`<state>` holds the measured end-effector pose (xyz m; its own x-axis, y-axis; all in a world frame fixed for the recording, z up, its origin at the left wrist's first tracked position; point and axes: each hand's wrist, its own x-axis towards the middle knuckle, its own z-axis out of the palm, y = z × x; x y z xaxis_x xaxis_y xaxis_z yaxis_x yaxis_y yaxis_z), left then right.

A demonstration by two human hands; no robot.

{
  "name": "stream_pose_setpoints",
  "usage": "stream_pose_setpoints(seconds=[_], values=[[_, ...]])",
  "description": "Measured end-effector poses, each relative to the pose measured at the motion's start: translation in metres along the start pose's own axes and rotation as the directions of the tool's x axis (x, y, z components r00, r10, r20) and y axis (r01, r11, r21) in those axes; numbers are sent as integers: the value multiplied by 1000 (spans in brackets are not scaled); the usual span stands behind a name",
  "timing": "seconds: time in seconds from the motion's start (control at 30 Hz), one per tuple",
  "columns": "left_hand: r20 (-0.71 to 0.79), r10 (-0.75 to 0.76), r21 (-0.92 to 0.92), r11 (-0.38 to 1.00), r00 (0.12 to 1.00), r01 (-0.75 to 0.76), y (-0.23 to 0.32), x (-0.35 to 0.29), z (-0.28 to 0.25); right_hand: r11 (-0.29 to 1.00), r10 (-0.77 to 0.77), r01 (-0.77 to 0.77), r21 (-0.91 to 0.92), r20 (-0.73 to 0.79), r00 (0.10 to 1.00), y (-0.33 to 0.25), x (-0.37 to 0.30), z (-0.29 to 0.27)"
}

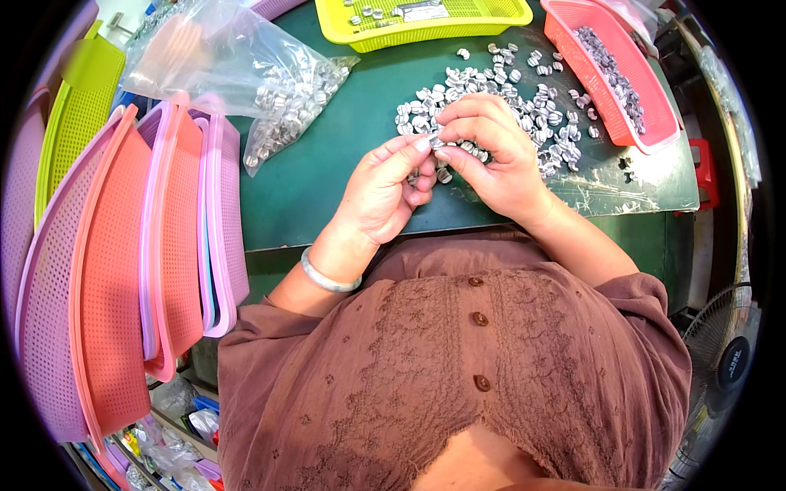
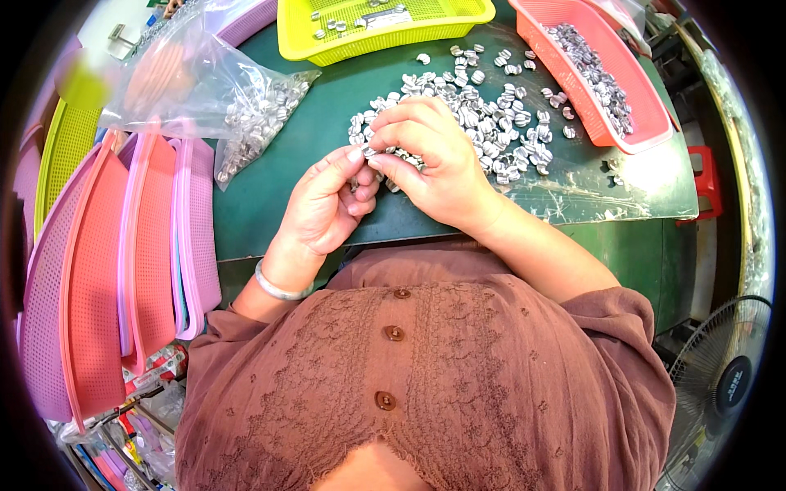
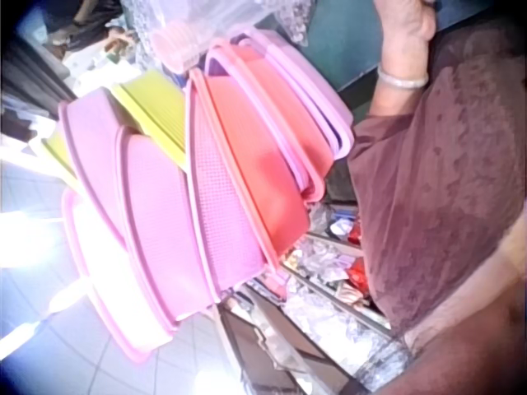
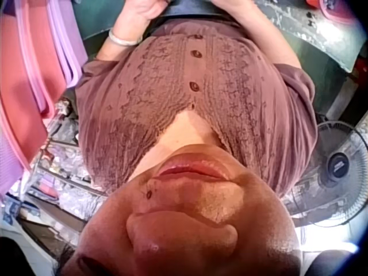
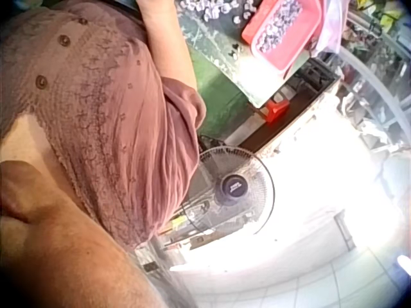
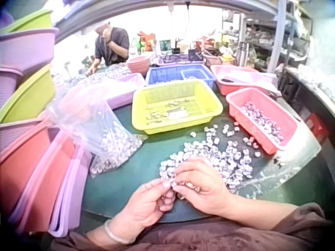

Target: The person assembles small silver metal components by hand on a green work surface, picking them from a pile and fitting them together.

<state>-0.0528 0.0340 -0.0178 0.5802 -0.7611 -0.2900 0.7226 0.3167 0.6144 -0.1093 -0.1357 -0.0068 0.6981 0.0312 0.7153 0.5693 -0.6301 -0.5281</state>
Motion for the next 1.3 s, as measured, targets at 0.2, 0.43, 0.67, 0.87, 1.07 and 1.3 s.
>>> stream_pose_setpoints(seconds=[0.2,0.43,0.67,0.87,1.07,1.3], values=[[-22,11,11,1000,1000,-11,-1,1,9,998,44,-44,36,-3,999,2,-2,-4],[58,-59,11,998,997,59,-2,13,20,989,125,-122,79,-39,991,5,-9,-20],[30,-40,233,972,999,32,9,51,69,807,413,-279,521,-160,896,9,-28,-59],[207,-38,265,964,978,-18,6,132,149,773,518,-285,566,-306,799,5,-47,-100],[350,14,334,932,937,-139,-12,192,209,827,462,-219,518,-402,791,7,-60,-129],[417,-206,603,791,885,-100,-6,130,152,878,380,-174,445,-428,820,20,-62,-129]])
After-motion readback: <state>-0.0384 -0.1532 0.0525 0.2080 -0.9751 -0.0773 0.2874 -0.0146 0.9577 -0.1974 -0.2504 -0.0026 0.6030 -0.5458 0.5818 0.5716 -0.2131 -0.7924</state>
